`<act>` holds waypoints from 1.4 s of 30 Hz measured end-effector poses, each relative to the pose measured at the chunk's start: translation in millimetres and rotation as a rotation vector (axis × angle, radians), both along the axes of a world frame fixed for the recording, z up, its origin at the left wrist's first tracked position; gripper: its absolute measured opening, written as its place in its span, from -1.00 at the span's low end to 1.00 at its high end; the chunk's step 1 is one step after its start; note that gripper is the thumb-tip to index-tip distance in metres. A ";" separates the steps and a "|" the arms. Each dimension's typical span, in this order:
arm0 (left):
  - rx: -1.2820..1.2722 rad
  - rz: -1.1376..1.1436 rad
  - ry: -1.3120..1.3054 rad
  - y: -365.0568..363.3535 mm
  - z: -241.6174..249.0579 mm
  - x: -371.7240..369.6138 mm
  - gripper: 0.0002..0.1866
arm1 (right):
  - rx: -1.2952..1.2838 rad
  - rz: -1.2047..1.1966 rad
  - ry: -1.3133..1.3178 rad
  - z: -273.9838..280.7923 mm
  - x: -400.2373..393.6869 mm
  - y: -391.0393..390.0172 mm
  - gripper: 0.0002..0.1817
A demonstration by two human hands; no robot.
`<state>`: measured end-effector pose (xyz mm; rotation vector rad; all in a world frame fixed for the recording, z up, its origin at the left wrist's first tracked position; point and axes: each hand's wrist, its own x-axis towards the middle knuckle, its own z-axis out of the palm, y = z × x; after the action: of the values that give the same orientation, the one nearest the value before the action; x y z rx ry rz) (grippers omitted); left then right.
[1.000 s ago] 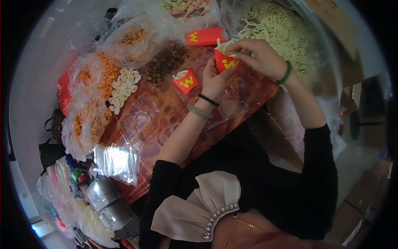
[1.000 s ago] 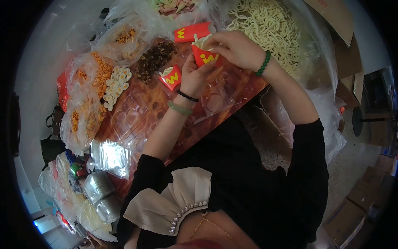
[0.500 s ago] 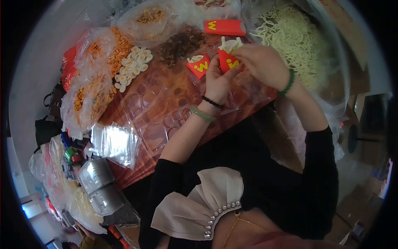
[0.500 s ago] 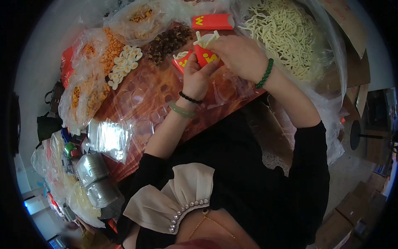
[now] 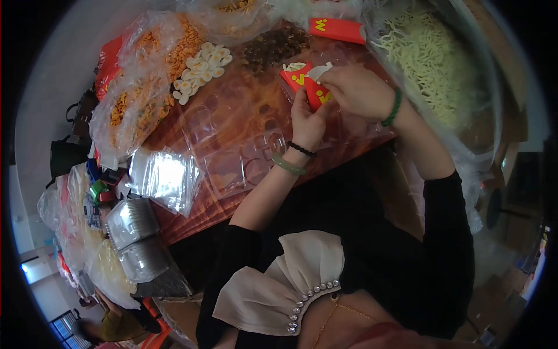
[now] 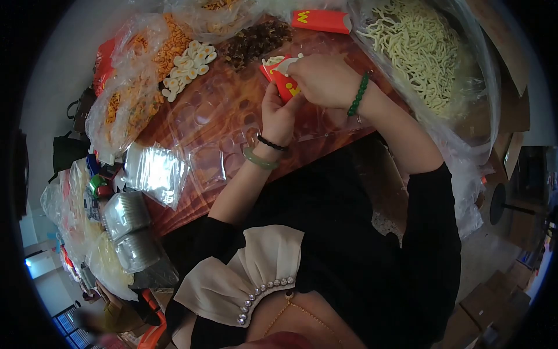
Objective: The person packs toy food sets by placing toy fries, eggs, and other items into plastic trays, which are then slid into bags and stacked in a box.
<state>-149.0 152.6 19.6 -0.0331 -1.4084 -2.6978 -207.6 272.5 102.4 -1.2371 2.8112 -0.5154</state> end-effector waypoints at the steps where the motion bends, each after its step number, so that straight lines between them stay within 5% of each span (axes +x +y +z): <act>1: -0.027 0.003 -0.011 -0.9 -1.7 1.3 -0.59 | 0.001 -0.003 -0.002 1.7 -3.8 1.3 -0.84; 4: -0.001 0.000 -0.027 -2.0 -1.4 3.6 -0.58 | -0.029 0.111 -0.160 4.5 -12.2 7.9 -0.83; 6: 0.057 0.006 -0.039 -2.5 -0.3 5.6 -0.58 | -0.523 0.013 0.015 2.4 -10.8 11.5 -0.78; 10: -0.005 0.023 0.013 0.4 2.1 9.7 -0.56 | -0.402 -0.254 -0.044 6.2 -4.1 16.4 -0.80; 13: -0.005 0.006 0.008 2.6 1.8 8.8 -0.57 | -0.372 -0.209 -0.019 -9.0 -6.2 13.6 -0.83; 16: 0.016 0.006 -0.015 0.8 -0.1 8.3 -0.58 | -0.388 -0.129 0.289 -11.1 -0.8 7.5 -0.82; 18: 0.025 0.008 -0.025 -0.7 -2.4 8.4 -0.58 | -0.424 0.085 0.326 -10.4 1.0 5.1 -0.83; 36: -0.072 0.011 -0.064 -12.1 -6.9 18.0 -0.53 | -0.190 0.228 0.159 -10.1 8.3 5.7 -0.87; 39: -0.169 0.027 -0.053 -14.5 -4.8 27.9 -0.42 | -0.041 0.194 -0.003 -12.8 6.3 8.9 -0.88; 41: -0.803 0.259 0.160 -19.3 4.3 47.4 -0.26 | 0.002 0.201 -0.127 -24.4 5.2 12.0 -0.90; 42: -0.806 0.259 0.156 -17.4 6.5 55.3 -0.26 | 0.044 0.203 -0.253 -33.8 5.9 12.8 -0.91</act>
<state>-93.7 135.2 26.2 -0.1062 -2.1500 -1.7382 -201.7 285.3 68.6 -1.3252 2.4457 -0.5505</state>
